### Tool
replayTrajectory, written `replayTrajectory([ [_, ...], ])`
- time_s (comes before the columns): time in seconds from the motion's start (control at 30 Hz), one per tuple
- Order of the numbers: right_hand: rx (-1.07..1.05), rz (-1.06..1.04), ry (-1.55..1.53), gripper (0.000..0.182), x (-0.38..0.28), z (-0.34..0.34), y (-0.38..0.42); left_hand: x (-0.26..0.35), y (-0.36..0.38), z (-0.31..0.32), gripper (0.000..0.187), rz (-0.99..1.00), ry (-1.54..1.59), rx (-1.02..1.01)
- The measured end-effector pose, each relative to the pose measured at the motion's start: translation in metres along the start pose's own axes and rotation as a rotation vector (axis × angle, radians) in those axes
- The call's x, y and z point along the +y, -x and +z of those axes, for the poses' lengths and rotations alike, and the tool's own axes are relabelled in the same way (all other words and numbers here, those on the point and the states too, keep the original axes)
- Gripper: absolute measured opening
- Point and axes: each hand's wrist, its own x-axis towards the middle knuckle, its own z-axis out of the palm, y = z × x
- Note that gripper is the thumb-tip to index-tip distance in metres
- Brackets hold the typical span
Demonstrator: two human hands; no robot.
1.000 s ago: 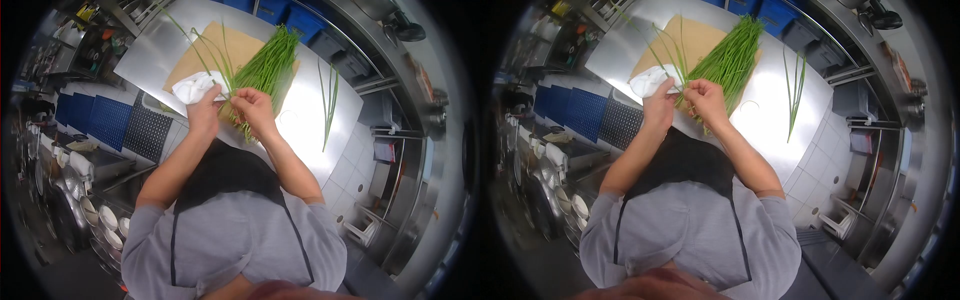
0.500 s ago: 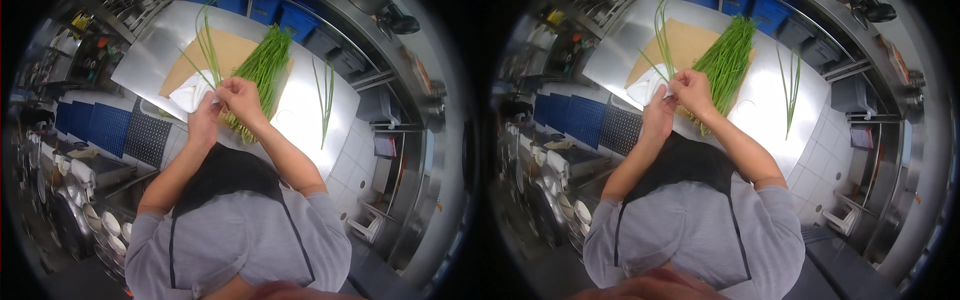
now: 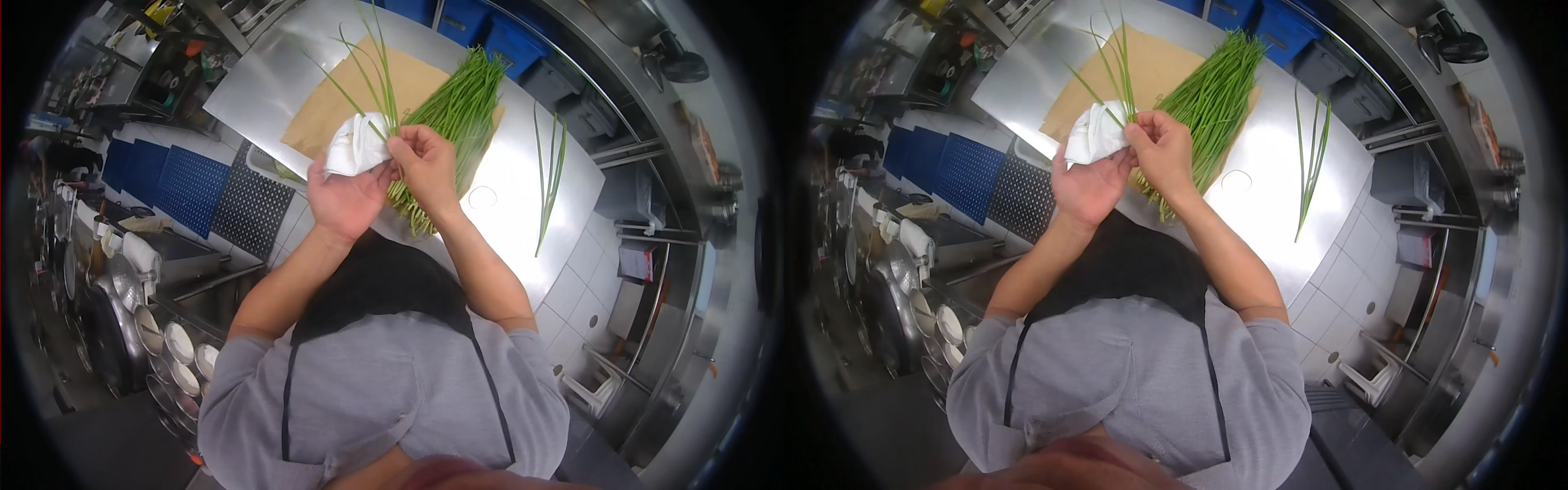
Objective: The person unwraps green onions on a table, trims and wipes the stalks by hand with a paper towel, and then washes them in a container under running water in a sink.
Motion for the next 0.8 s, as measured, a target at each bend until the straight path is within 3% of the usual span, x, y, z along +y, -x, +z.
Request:
replayTrajectory([
  [0.17,-0.010,-0.003,-0.016,0.014,0.005,-0.001,0.002,0.004,0.000,0.007,0.052,0.010,-0.029,0.085],
  [0.27,-0.053,-0.004,0.093,0.012,0.006,0.002,0.008,-0.002,-0.001,-0.013,0.046,0.001,-0.265,0.012],
  [0.37,-0.046,-0.131,0.256,0.012,0.012,0.009,0.013,-0.007,-0.005,-0.012,0.040,-0.014,-0.519,0.149],
  [0.47,-0.117,-0.122,0.500,0.014,0.012,0.001,0.011,-0.011,-0.008,-0.006,0.032,0.060,-0.533,0.208],
  [0.8,-0.293,0.169,0.238,0.010,-0.016,-0.017,0.024,-0.002,-0.033,0.009,0.023,0.231,-0.509,0.287],
])
